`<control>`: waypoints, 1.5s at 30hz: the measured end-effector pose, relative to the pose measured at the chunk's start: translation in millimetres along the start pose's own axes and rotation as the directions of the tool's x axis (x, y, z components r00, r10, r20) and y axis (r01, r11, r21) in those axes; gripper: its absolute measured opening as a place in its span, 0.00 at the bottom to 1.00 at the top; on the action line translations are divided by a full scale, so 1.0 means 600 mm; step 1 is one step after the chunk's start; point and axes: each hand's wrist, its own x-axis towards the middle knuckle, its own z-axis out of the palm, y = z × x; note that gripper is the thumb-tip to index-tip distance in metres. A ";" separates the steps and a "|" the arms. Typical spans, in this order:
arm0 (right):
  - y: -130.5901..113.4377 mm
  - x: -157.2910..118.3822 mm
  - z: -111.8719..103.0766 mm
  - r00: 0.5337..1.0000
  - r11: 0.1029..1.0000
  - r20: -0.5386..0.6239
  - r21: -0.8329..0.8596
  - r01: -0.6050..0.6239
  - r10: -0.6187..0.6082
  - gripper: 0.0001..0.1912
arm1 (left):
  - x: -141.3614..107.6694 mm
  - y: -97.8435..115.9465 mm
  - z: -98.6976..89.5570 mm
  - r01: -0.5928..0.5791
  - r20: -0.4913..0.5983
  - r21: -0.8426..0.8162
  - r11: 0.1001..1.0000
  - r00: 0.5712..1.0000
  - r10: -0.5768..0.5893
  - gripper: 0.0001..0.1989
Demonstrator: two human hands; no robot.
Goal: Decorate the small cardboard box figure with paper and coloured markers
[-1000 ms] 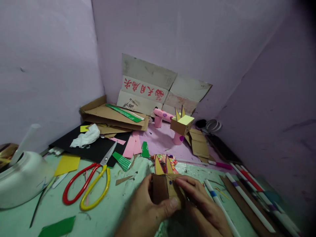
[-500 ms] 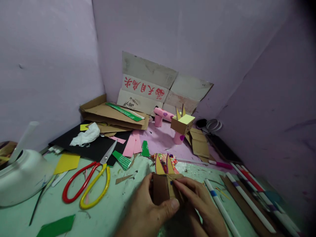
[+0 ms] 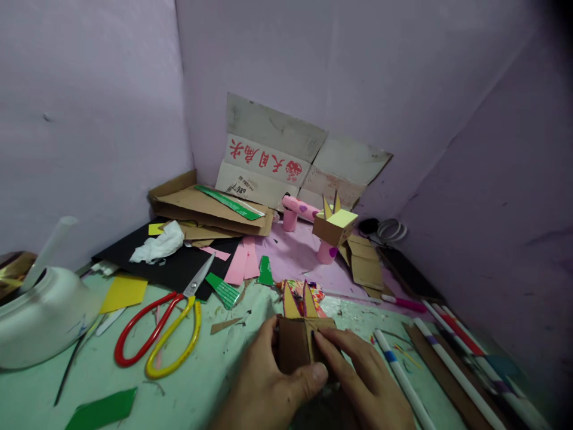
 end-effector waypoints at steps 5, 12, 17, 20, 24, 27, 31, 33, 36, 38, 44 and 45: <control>0.008 0.001 -0.005 0.999 0.999 0.029 -0.032 0.022 -0.021 0.23 | 0.000 0.000 0.001 -0.001 0.004 -0.012 1.000 1.000 0.001 0.29; -0.007 0.006 -0.008 0.993 0.992 -0.048 0.074 -0.103 0.107 0.26 | -0.001 0.003 0.000 0.020 -0.041 0.024 1.000 0.999 -0.019 0.33; -0.002 0.001 -0.013 0.968 0.942 0.031 0.223 -0.249 0.249 0.22 | -0.002 0.009 0.001 0.037 -0.019 -0.012 0.999 0.999 -0.038 0.31; 0.008 -0.009 -0.007 0.897 0.854 -0.012 0.311 -0.417 0.442 0.19 | -0.001 0.012 -0.002 0.082 -0.038 -0.060 0.995 0.996 -0.085 0.34; 0.009 -0.002 0.000 0.636 0.452 0.048 0.662 -0.598 0.770 0.15 | 0.007 0.011 -0.011 0.130 -0.180 -0.101 0.986 0.973 -0.146 0.38; 0.001 0.018 -0.004 0.396 0.042 0.246 0.804 -0.593 0.885 0.12 | 0.012 0.010 -0.016 0.063 -0.224 -0.127 0.990 0.970 -0.090 0.34; -0.018 0.037 -0.008 0.347 -0.303 0.563 0.759 -0.576 0.751 0.23 | 0.010 0.013 -0.013 -0.010 -0.209 -0.170 0.985 0.978 -0.026 0.27; -0.028 0.039 -0.008 0.408 -0.348 0.645 0.725 -0.595 0.646 0.32 | 0.006 0.014 -0.009 -0.010 -0.138 -0.182 0.983 0.990 -0.016 0.26; -0.035 0.040 -0.007 0.475 -0.317 0.674 0.710 -0.629 0.565 0.37 | -0.001 0.014 -0.005 -0.002 -0.054 -0.174 0.985 0.999 -0.007 0.29; -0.035 0.040 -0.007 0.488 -0.294 0.664 0.716 -0.633 0.566 0.37 | -0.004 0.016 -0.004 -0.007 -0.035 -0.147 0.989 0.999 0.001 0.30; -0.036 0.042 0.003 0.523 -0.237 0.545 0.805 -0.543 0.655 0.33 | -0.008 0.024 -0.004 0.100 -0.036 -0.258 0.961 0.993 -0.113 0.29; -0.039 0.041 0.007 0.504 -0.261 0.550 0.805 -0.533 0.666 0.34 | -0.008 0.022 -0.004 0.121 -0.035 -0.288 0.950 0.990 -0.136 0.29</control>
